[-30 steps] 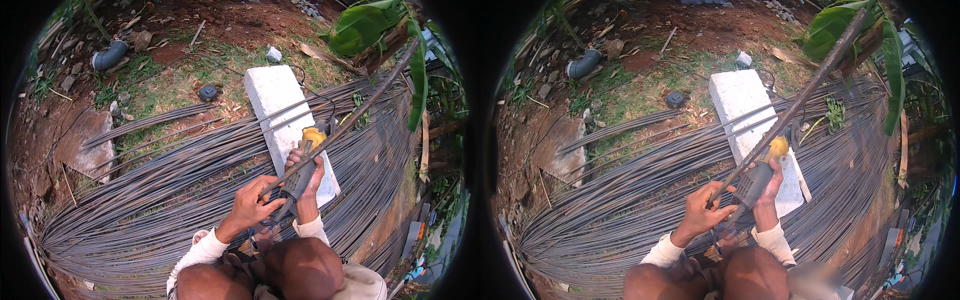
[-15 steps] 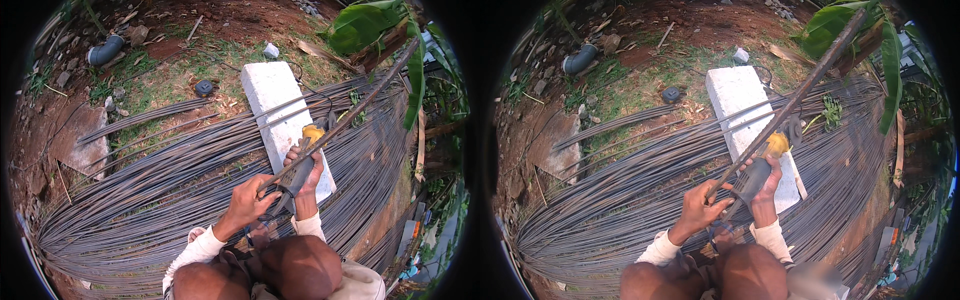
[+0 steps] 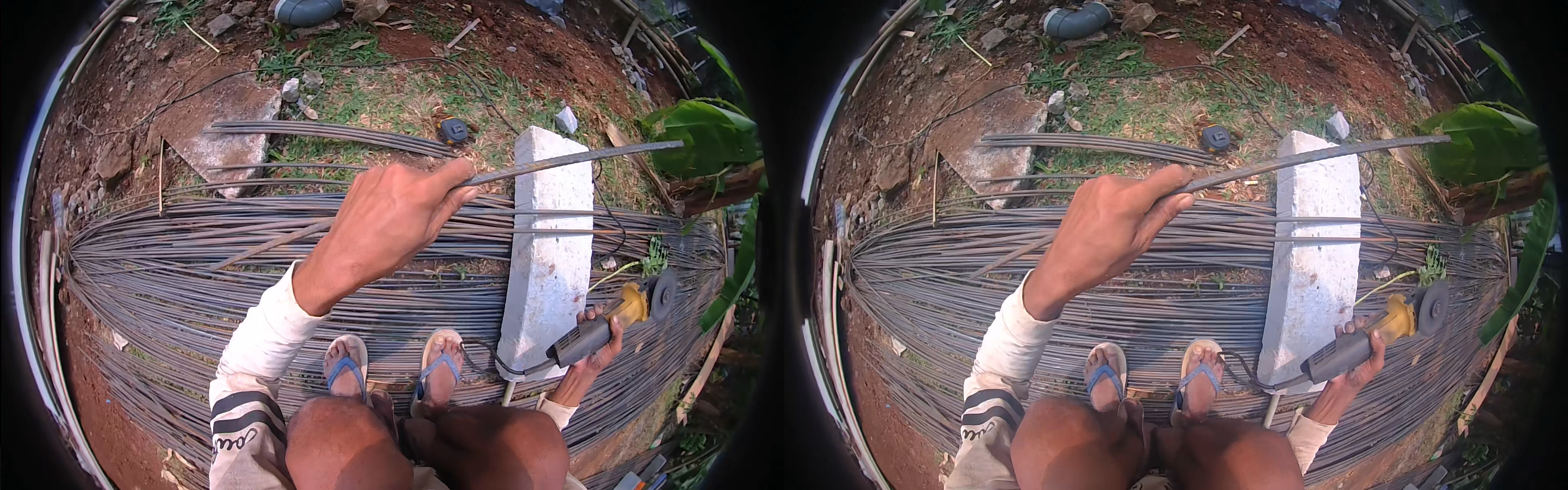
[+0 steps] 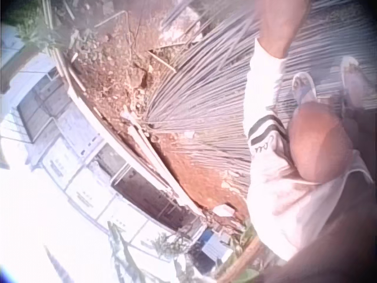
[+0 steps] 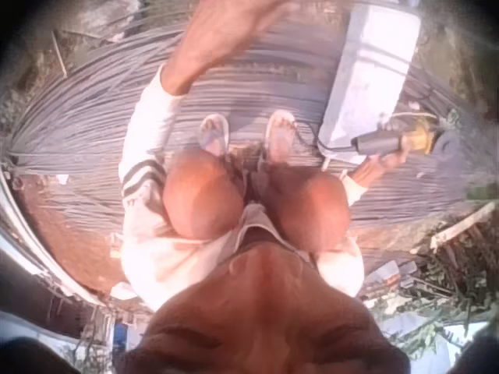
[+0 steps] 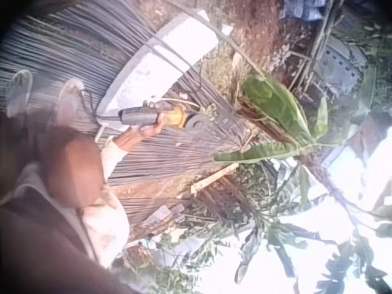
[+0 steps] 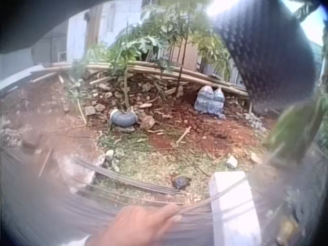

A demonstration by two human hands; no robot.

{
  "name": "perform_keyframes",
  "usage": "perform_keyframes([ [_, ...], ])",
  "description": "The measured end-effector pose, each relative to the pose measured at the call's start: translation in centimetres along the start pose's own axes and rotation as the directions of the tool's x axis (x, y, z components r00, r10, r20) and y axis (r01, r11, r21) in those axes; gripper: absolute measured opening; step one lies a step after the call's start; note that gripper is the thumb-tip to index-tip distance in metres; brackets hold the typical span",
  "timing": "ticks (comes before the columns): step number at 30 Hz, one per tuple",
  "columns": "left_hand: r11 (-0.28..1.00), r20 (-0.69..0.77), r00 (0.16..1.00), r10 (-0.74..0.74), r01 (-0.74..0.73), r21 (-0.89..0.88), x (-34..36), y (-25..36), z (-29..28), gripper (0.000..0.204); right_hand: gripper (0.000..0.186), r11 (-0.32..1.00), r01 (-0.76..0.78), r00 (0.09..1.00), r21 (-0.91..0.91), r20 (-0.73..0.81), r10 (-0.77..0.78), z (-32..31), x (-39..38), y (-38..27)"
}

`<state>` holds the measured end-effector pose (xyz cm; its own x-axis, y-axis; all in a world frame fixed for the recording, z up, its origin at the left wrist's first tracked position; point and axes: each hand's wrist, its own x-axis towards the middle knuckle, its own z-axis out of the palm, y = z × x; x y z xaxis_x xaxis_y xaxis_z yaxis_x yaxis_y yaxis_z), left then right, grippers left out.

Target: The person uses an angle grinder to cut multiple metal rods laid on the ground. They position each rod, cut it, and then move the cut pieces aside while continuing with the next rod.

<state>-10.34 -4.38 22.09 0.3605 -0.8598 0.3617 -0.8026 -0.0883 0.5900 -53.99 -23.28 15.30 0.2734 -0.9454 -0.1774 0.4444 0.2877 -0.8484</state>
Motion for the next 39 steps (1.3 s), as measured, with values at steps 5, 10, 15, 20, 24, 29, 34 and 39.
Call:
perform_keyframes([
  [5,0.997,0.199,0.980,0.025,-0.038,0.064,1.4,-5.9,4.8,0.025,0.045,0.994,-0.103,0.995,-0.026,0.000,0.103,-3.9,-0.7,-1.3],
  [10,0.997,0.239,0.968,0.077,-0.078,-0.006,-0.2,-10.3,8.8,0.027,0.044,0.985,-0.057,0.998,-0.160,0.001,0.058,-6.5,-0.6,-1.0],
  [15,0.999,0.347,0.937,0.041,-0.029,-0.038,-2.5,-12.1,7.9,0.028,0.046,0.956,0.005,0.999,-0.294,0.044,0.008,-7.7,-0.7,1.1],
  [20,1.000,0.417,0.909,0.006,-0.004,-0.006,-4.6,-13.0,5.8,0.030,0.049,0.910,0.128,0.981,-0.395,0.184,-0.058,-9.2,-0.7,2.3],
  [24,0.999,0.461,0.887,-0.031,0.044,-0.017,-5.2,-13.6,5.0,0.033,0.051,0.859,0.262,0.936,-0.440,0.332,-0.116,-11.0,-0.3,3.2],
  [29,0.999,0.445,0.896,-0.004,0.028,-0.047,-5.7,-14.5,4.4,0.033,0.054,0.789,0.423,0.849,-0.445,0.499,-0.173,-13.0,0.2,3.7],
  [34,0.997,0.471,0.882,-0.017,0.053,-0.064,-6.3,-15.3,3.9,0.034,0.057,0.739,0.540,0.751,-0.403,0.627,-0.207,-14.2,0.6,4.0],
  [39,0.995,0.516,0.855,-0.049,0.087,-0.050,-6.0,-15.2,3.9,0.036,0.065,0.688,0.614,0.666,-0.387,0.722,-0.188,-15.7,1.0,3.6],
])
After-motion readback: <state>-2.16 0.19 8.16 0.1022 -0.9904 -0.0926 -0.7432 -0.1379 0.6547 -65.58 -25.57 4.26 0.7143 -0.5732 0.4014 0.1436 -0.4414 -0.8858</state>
